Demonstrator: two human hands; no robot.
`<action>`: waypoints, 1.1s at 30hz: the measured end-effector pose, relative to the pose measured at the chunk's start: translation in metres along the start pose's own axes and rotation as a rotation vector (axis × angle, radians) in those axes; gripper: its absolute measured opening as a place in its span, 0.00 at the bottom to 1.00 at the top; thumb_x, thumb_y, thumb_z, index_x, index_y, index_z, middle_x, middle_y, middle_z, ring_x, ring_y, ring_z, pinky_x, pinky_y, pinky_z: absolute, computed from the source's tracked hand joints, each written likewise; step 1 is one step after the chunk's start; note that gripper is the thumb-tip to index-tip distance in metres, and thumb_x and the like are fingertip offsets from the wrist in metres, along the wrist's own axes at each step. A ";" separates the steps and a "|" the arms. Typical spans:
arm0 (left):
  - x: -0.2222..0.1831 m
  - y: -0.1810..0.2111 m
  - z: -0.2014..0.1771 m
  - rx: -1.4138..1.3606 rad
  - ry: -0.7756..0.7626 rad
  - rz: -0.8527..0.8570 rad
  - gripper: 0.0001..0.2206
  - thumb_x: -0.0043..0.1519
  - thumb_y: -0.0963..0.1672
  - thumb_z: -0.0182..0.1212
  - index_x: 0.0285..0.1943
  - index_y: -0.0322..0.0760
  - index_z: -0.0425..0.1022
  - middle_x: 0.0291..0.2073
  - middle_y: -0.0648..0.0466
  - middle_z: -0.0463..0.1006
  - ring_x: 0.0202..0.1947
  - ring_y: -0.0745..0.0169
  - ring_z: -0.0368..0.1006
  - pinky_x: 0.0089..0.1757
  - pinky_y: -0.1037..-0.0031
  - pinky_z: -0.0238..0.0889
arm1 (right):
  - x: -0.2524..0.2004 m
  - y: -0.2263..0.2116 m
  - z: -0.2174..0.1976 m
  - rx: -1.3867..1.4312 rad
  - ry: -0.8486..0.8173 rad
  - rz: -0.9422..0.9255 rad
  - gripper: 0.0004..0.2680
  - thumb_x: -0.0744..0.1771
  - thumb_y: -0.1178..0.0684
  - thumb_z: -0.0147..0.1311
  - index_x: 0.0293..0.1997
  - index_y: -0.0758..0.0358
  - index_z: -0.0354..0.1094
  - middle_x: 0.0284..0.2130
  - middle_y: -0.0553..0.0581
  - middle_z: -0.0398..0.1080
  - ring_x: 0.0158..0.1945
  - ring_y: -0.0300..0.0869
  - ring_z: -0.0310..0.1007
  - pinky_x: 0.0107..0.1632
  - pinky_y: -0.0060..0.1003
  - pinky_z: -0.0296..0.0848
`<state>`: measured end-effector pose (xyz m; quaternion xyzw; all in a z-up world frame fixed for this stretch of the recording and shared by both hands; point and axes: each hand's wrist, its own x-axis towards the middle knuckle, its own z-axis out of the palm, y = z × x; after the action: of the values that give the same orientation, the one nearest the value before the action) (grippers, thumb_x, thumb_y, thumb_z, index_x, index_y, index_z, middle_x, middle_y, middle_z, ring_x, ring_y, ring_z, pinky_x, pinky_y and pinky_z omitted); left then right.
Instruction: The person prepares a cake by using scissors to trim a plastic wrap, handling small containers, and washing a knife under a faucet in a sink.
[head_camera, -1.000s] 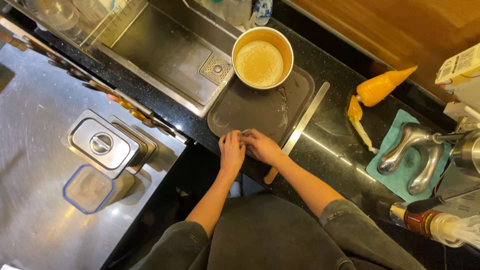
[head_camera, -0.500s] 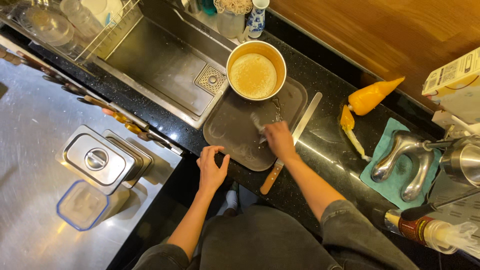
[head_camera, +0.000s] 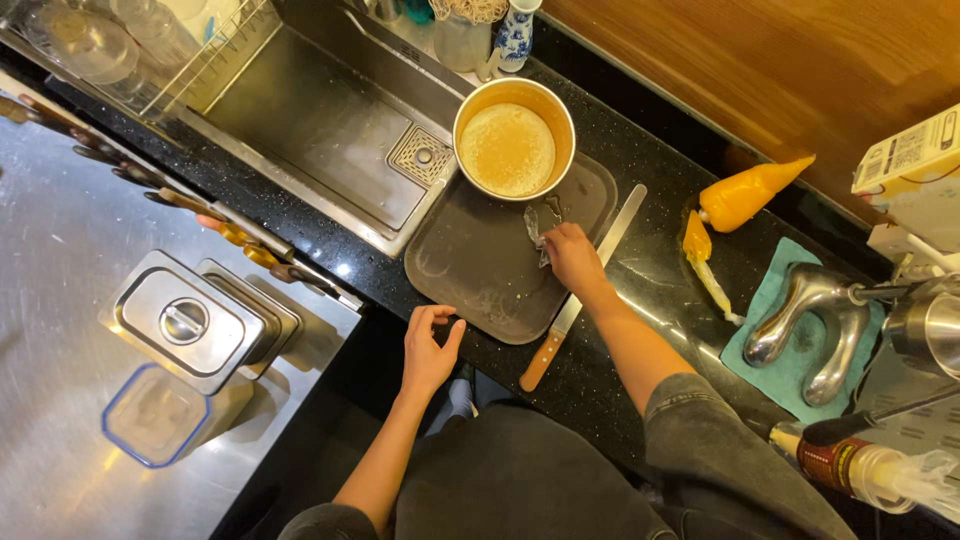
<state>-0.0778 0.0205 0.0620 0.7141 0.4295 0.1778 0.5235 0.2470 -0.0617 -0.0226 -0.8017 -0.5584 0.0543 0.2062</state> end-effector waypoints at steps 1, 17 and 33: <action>0.004 -0.002 0.001 0.006 0.000 -0.001 0.08 0.63 0.43 0.66 0.49 0.39 0.76 0.44 0.51 0.73 0.50 0.51 0.76 0.51 0.64 0.64 | 0.001 0.001 0.002 -0.061 -0.014 -0.004 0.05 0.65 0.61 0.59 0.42 0.63 0.74 0.36 0.59 0.72 0.44 0.53 0.75 0.50 0.41 0.75; -0.012 0.006 -0.005 -0.125 0.052 -0.024 0.09 0.64 0.44 0.65 0.49 0.35 0.75 0.41 0.48 0.76 0.46 0.51 0.78 0.44 0.69 0.70 | -0.034 -0.098 -0.028 0.359 -0.216 0.060 0.09 0.62 0.58 0.58 0.46 0.58 0.78 0.40 0.65 0.73 0.39 0.59 0.77 0.46 0.50 0.76; -0.029 -0.008 -0.013 -0.242 -0.017 -0.174 0.11 0.64 0.44 0.66 0.51 0.33 0.76 0.41 0.46 0.77 0.43 0.56 0.78 0.41 0.73 0.71 | -0.058 -0.049 0.009 0.114 -0.239 -0.298 0.11 0.66 0.53 0.57 0.51 0.64 0.73 0.44 0.59 0.69 0.46 0.54 0.72 0.48 0.45 0.76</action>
<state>-0.1071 0.0056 0.0658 0.6071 0.4609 0.1763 0.6228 0.1796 -0.0981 -0.0196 -0.6850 -0.6874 0.1497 0.1892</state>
